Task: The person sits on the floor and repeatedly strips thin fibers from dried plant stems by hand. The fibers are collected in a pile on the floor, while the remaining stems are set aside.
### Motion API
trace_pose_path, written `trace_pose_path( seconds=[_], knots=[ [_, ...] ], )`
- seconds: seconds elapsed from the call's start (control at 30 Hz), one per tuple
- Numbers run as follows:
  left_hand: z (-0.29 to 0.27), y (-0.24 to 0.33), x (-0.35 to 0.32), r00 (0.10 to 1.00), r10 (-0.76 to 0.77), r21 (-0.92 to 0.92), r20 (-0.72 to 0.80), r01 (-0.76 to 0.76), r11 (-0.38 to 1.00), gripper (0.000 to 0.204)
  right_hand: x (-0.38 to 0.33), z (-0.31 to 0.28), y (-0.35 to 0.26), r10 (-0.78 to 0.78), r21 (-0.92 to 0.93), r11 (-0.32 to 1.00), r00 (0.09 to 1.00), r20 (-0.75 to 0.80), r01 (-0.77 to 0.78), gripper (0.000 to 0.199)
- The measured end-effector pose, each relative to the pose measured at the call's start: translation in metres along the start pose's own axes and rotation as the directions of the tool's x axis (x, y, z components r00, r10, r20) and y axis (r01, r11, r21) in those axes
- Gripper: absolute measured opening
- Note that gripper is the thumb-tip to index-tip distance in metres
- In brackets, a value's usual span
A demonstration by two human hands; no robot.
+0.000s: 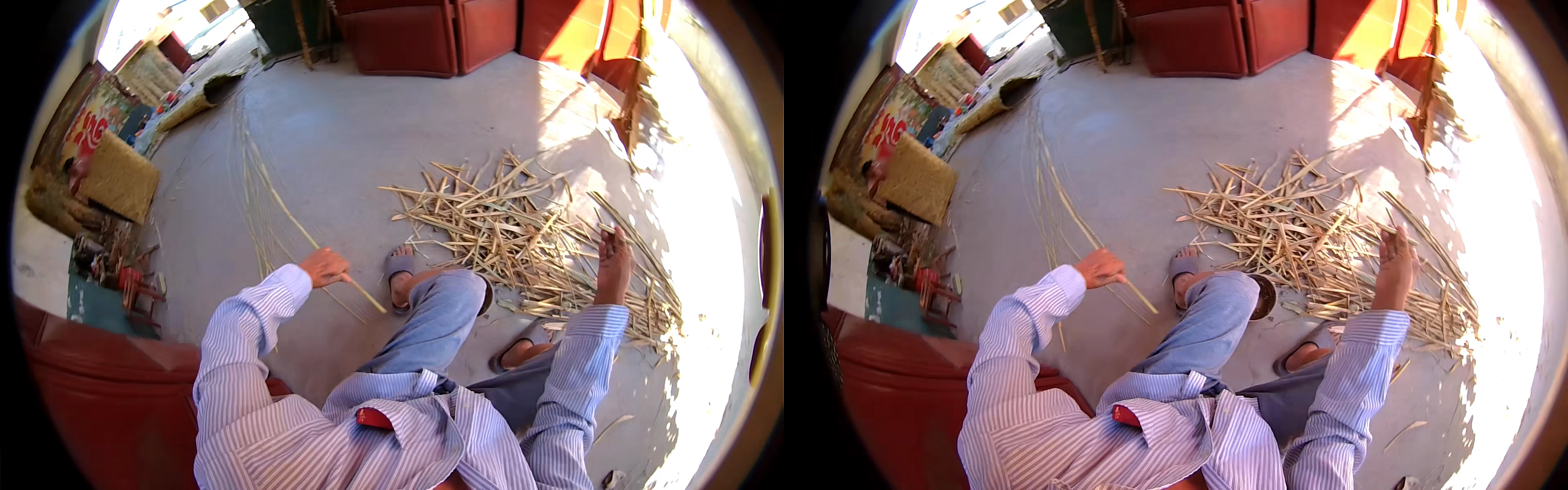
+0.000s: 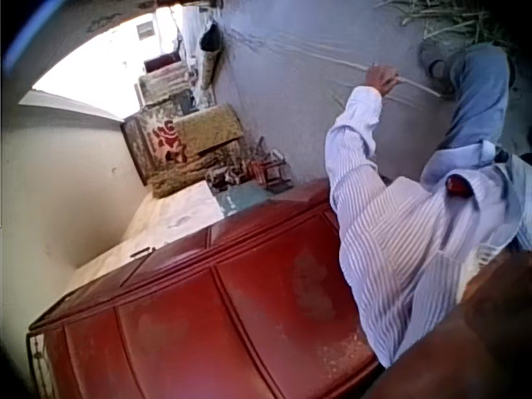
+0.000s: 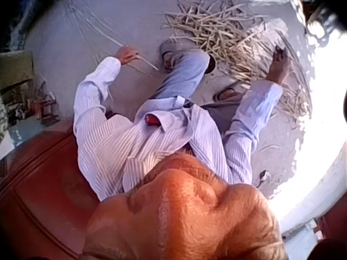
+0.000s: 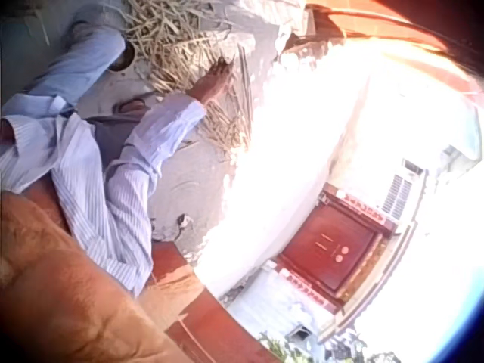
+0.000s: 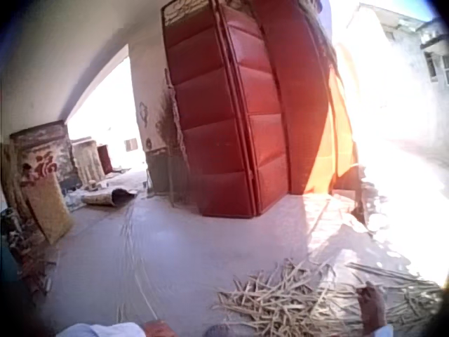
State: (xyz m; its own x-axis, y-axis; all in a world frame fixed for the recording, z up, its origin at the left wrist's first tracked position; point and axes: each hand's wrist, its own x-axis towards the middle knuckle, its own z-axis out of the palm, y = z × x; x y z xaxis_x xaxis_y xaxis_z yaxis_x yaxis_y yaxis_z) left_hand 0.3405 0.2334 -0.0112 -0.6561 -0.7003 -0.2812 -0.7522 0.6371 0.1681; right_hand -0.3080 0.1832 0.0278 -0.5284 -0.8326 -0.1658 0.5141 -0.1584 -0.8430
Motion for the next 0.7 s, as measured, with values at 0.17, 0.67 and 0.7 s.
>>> trace_pose_path(
  seconds=[0.17, 0.67, 0.7],
  knots=[
    [0.098, -0.06, -0.098, 0.906, -0.215, 0.305, 0.365, 0.101, 0.947, 0.036, 0.0, 0.011, 0.002, 0.009, 0.003, 1.0, 0.999, -0.054, -0.009, 0.018],
    [-0.073, 0.044, 0.094, 0.856, -0.306, -0.114, -0.417, 0.284, 0.952, 0.019, -0.028, -0.159, 0.003, 0.195, -0.096, 0.964, 0.906, -0.376, -0.247, 0.017],
    [-0.104, 0.08, 0.119, 0.836, -0.268, -0.069, -0.48, 0.268, 0.961, 0.017, -0.034, -0.182, 0.021, 0.237, -0.069, 0.952, 0.859, -0.454, -0.299, 0.016]
  ],
)
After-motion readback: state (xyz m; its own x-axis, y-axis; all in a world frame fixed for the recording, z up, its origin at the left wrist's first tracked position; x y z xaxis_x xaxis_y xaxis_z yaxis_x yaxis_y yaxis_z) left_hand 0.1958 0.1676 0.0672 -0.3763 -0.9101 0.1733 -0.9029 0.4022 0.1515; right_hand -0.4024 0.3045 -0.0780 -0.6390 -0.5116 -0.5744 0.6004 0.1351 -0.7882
